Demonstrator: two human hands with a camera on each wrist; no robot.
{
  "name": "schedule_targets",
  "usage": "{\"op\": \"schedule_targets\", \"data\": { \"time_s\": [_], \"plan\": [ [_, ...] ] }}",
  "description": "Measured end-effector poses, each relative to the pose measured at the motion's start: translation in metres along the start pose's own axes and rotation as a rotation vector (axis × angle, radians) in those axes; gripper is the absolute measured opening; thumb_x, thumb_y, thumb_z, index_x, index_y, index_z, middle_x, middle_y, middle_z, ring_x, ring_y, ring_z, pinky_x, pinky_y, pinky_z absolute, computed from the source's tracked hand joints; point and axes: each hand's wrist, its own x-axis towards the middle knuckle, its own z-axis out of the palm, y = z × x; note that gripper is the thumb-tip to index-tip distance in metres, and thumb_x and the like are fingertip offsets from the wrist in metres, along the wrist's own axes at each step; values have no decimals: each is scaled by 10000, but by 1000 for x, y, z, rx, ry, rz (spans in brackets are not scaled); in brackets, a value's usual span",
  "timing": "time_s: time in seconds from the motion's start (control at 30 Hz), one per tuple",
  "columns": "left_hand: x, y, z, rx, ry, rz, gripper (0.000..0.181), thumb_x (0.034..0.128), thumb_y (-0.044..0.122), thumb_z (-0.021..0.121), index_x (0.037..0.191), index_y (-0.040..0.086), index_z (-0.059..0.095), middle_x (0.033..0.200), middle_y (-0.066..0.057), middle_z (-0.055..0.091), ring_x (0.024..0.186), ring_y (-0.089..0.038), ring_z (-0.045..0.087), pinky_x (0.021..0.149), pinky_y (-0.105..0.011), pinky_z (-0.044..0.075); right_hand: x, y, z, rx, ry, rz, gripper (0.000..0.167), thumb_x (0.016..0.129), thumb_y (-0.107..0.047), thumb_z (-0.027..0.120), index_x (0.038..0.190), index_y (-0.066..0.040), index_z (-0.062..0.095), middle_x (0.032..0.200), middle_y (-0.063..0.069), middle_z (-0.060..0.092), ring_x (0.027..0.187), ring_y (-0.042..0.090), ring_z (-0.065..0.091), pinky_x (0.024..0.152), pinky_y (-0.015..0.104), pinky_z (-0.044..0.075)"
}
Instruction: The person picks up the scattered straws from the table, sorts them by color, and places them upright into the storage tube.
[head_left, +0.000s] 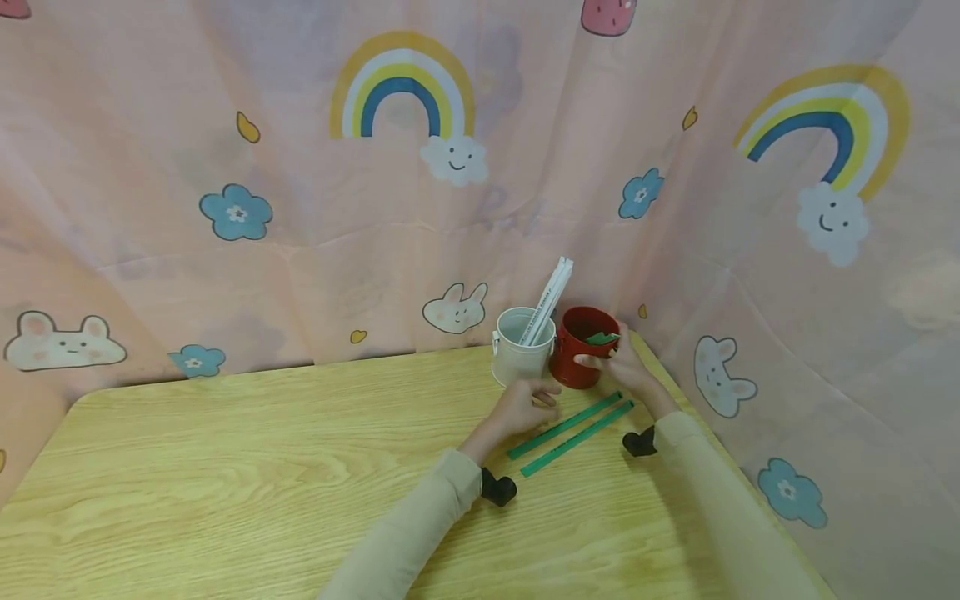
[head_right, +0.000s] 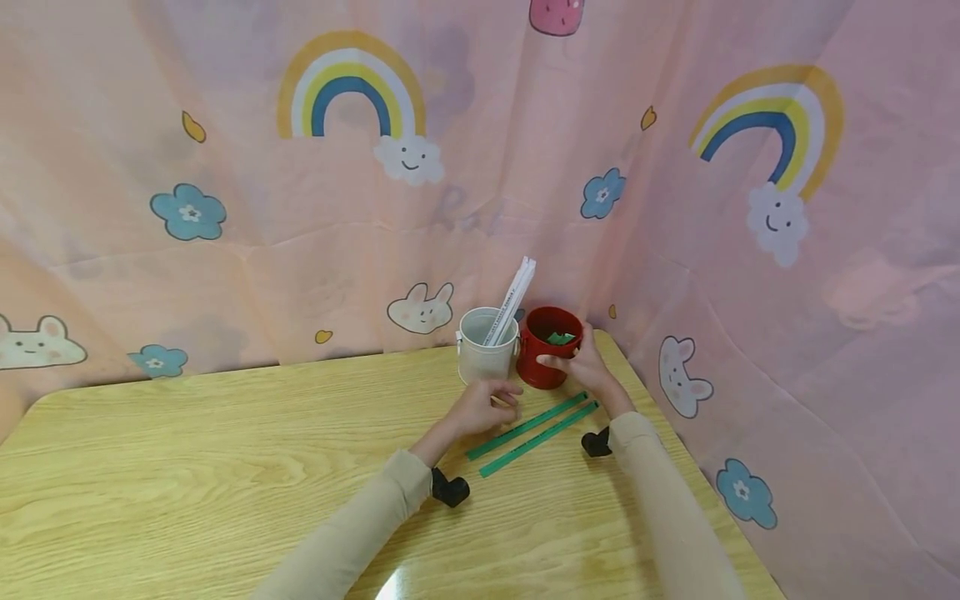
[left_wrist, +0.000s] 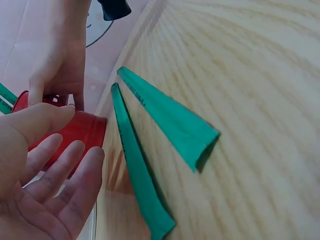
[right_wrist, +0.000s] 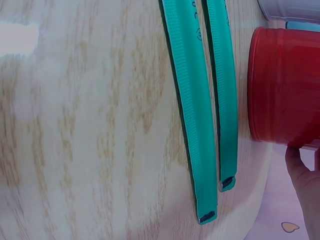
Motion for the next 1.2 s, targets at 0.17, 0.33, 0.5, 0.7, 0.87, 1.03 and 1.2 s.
{"op": "schedule_targets", "data": {
  "time_s": [0.17,0.33,0.5,0.7,0.87,1.03,1.2],
  "plan": [
    [-2,0,2,-7,-19,-7,385,807,-11,718,1178,-68,632,1056,-227,702,930,-311,697,650,-163,522,-1,-1,0,-1,-7,1,942,855,-150,706,1477,-48,5,1515,252,157,1394,402,221,1130,604,245],
    [-2,-1,6,-5,-11,5,406,782,-18,738,1170,-74,633,1065,-229,701,988,-317,689,751,-206,549,-1,-1,0,-3,-7,-4,938,855,-153,708,1478,-48,14,1516,249,162,1395,397,221,1132,602,242],
    [-3,-3,11,31,-2,-1,429,752,-46,755,1164,-63,637,1059,-218,706,997,-313,690,799,-253,559,-1,1,-1,2,-5,-10,931,851,-130,705,1474,-49,19,1510,256,179,1397,402,220,1128,616,237],
    [-2,-4,14,55,1,-29,458,731,-60,765,1171,-31,641,1060,-194,708,940,-309,694,743,-260,564,1,1,1,-3,11,-19,903,855,-151,710,1466,-42,55,1500,239,217,1382,391,244,1131,599,249],
    [-4,-6,15,85,6,-65,479,731,-74,762,1186,0,635,1054,-162,713,903,-270,693,730,-250,557,0,0,3,-2,20,-12,895,856,-148,709,1467,-44,63,1507,220,215,1380,368,250,1142,568,249],
    [-5,-5,15,126,21,-91,465,743,-88,738,1184,23,636,1029,-134,722,917,-243,693,738,-248,554,-2,-1,4,8,9,-10,900,863,-135,698,1475,-56,43,1520,213,191,1392,365,232,1147,566,237],
    [-5,-2,14,312,40,-146,420,754,-9,765,1155,72,672,874,-37,738,761,-124,662,637,-186,490,-1,-2,3,-6,8,2,912,868,-168,701,1476,-58,30,1525,216,185,1401,375,216,1146,580,233]
  ]
}}
